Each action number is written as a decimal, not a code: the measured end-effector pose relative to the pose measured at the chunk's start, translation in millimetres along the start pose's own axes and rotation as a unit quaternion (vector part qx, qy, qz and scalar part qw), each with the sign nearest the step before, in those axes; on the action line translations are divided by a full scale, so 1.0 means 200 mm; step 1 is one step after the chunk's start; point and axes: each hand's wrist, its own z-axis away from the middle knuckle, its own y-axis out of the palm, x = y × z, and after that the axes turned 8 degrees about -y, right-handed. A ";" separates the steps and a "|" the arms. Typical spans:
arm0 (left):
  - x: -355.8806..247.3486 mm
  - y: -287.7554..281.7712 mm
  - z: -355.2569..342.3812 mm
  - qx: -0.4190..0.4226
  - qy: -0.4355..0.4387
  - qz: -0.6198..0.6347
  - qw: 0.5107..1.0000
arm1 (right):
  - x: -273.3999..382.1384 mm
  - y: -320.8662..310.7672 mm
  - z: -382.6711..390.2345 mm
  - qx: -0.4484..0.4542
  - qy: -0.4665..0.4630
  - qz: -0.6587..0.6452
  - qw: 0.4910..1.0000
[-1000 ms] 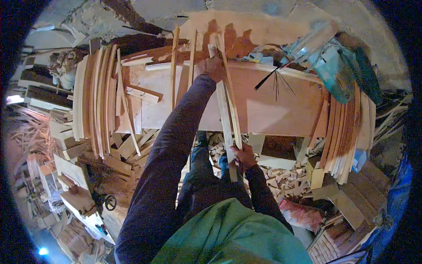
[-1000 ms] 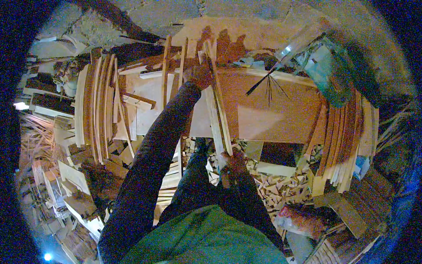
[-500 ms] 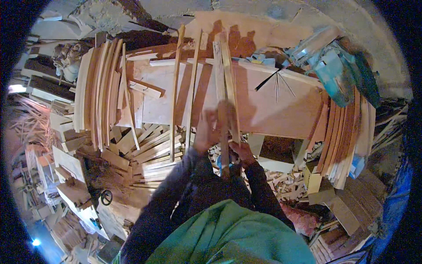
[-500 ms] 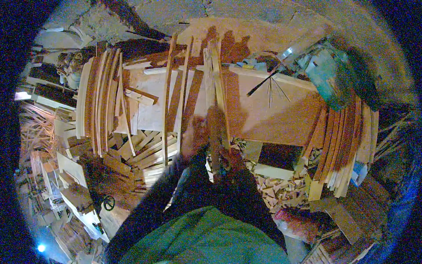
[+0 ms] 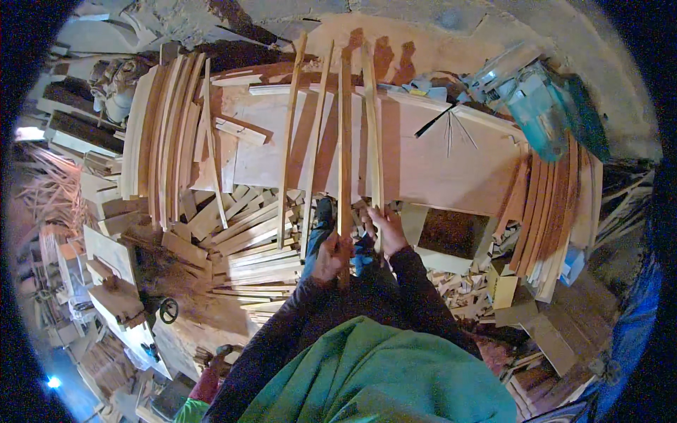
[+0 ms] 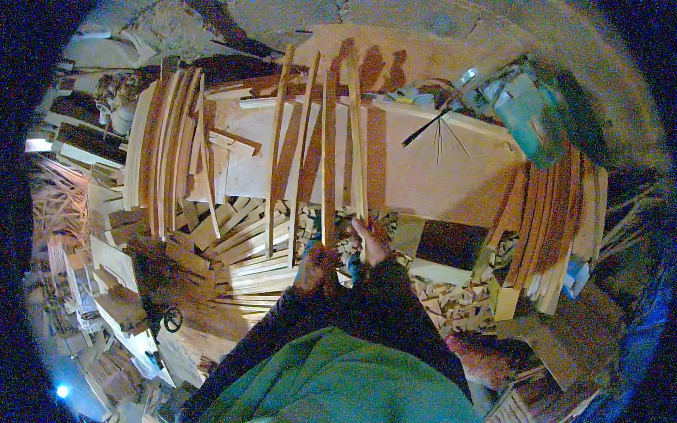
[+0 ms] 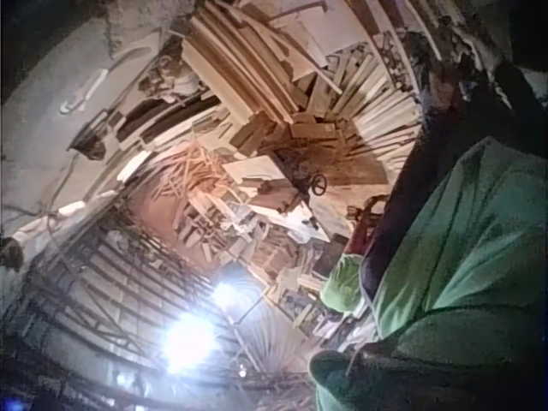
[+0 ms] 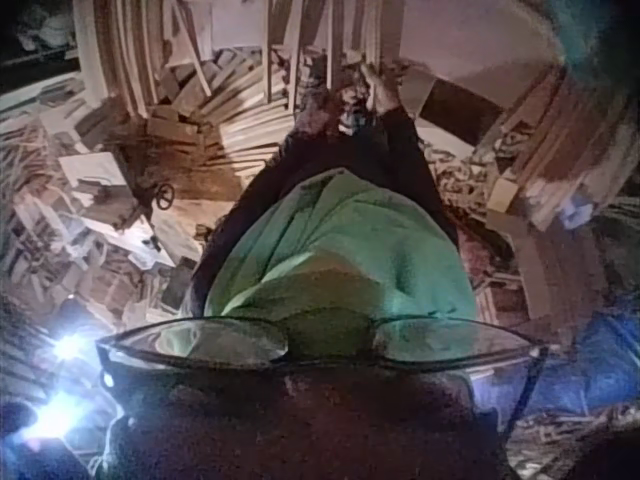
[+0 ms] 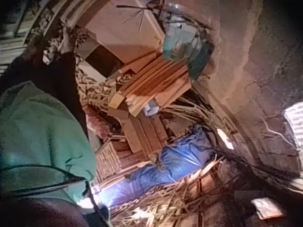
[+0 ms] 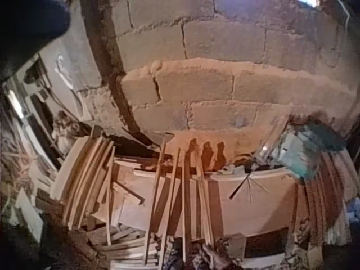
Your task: The recorder sorts through a pile of wood slats and uses a handheld power saw to cut pieces on a wooden board.
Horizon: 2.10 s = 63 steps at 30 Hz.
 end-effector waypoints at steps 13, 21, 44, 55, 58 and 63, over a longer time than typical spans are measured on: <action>0.11 -0.01 -0.09 -0.028 -0.048 0.337 0.940 | -0.01 -0.07 -0.04 0.006 -0.044 0.012 0.999; 0.05 -0.10 -0.13 0.115 -0.018 0.207 0.971 | -0.02 -0.08 -0.03 0.064 -0.057 -0.030 0.996; -0.11 -0.06 -0.19 0.217 -0.051 0.399 0.890 | -0.05 -0.04 0.03 0.097 -0.438 0.384 0.807; -0.05 -0.05 -0.23 0.204 -0.031 0.402 0.892 | -0.01 -0.06 -0.02 -0.002 -0.021 -0.019 1.000; -0.02 -0.04 -0.23 0.176 -0.010 0.442 0.880 | -0.01 -0.04 -0.01 -0.023 -0.006 -0.061 0.998; 0.04 0.00 -0.23 0.043 -0.031 0.255 0.965 | 0.00 0.01 -0.02 0.010 -0.031 -0.016 0.999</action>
